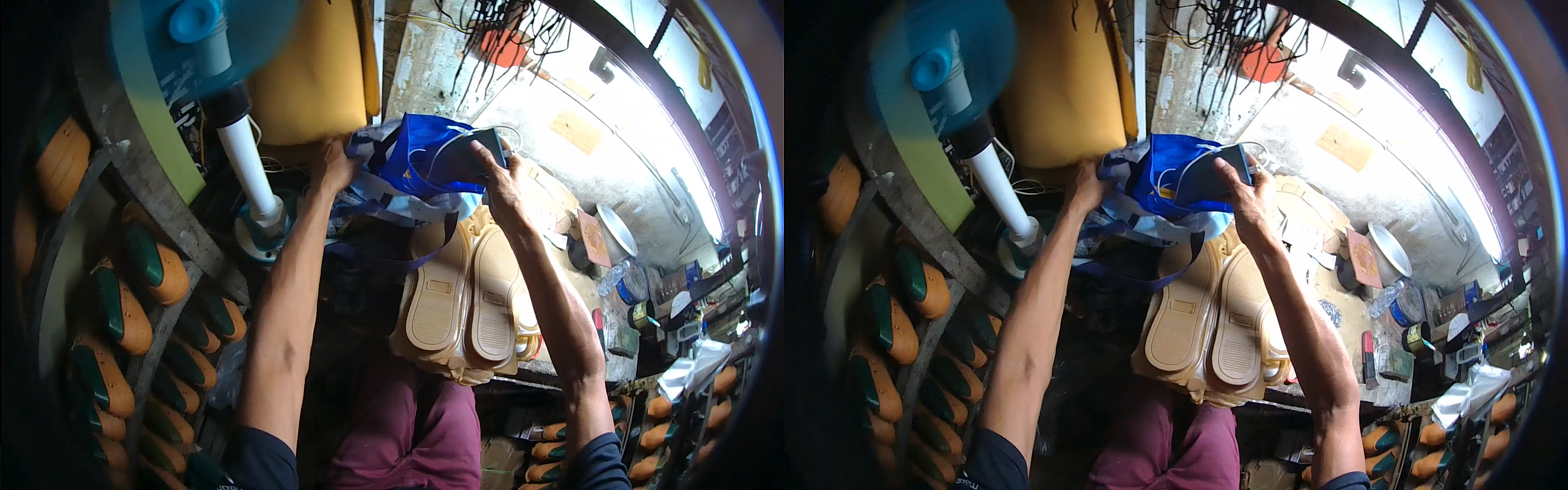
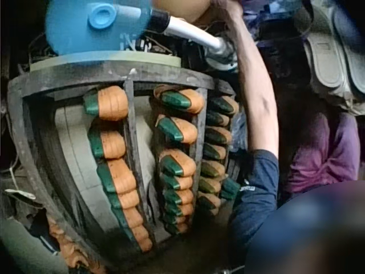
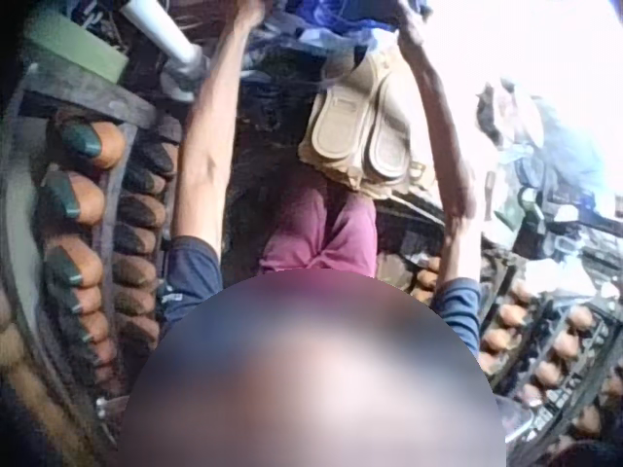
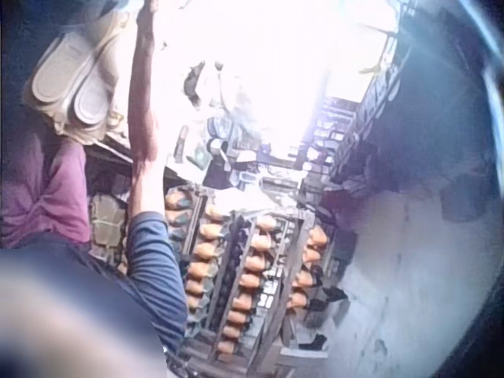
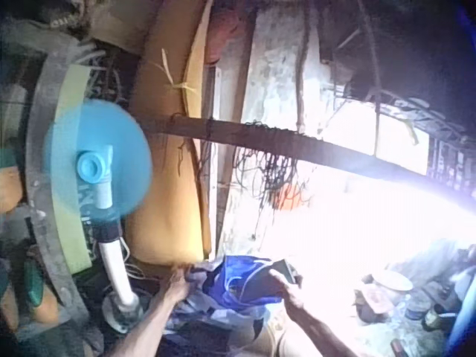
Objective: The person unpacks beige shoe soles from a plastic bag, then uses scissors to trim excess material from the edges of the soles. The trimmed soles are placed on a nearby stack.
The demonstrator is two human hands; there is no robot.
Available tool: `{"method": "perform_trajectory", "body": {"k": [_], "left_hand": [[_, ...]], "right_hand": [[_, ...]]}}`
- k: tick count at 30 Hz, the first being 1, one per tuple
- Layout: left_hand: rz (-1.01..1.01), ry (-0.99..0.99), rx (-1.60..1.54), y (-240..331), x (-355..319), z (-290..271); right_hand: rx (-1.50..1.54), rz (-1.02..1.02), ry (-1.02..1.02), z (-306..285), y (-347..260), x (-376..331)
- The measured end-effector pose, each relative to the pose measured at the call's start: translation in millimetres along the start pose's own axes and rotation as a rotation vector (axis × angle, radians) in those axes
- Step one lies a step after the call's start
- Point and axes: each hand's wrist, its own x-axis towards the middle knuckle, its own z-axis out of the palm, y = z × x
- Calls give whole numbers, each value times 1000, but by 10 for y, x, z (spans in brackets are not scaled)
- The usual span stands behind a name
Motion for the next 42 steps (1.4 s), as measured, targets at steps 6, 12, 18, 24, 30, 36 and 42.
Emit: {"method": "perform_trajectory", "body": {"k": [6,12,18,24,30,36,42], "left_hand": [[329,213,73,325,-662,247],[372,103,102,899,-1344,345],[303,64,-168,911,-1366,163],[305,422,-394,1355,-1244,-400],[644,60,-142,1521,-889,-947],[752,-55,3,1451,-781,-1142],[690,99,-149,1370,-951,-1135]], "right_hand": [[-289,-287,-36,-59,-55,75],[-739,-636,-44,261,-388,-93],[-934,-337,-53,449,-270,-148],[-777,-335,-289,432,-31,-84],[-732,-353,-357,504,92,-191],[-974,-305,-451,579,-29,-264],[-1022,-463,-547,704,-172,-235]]}}
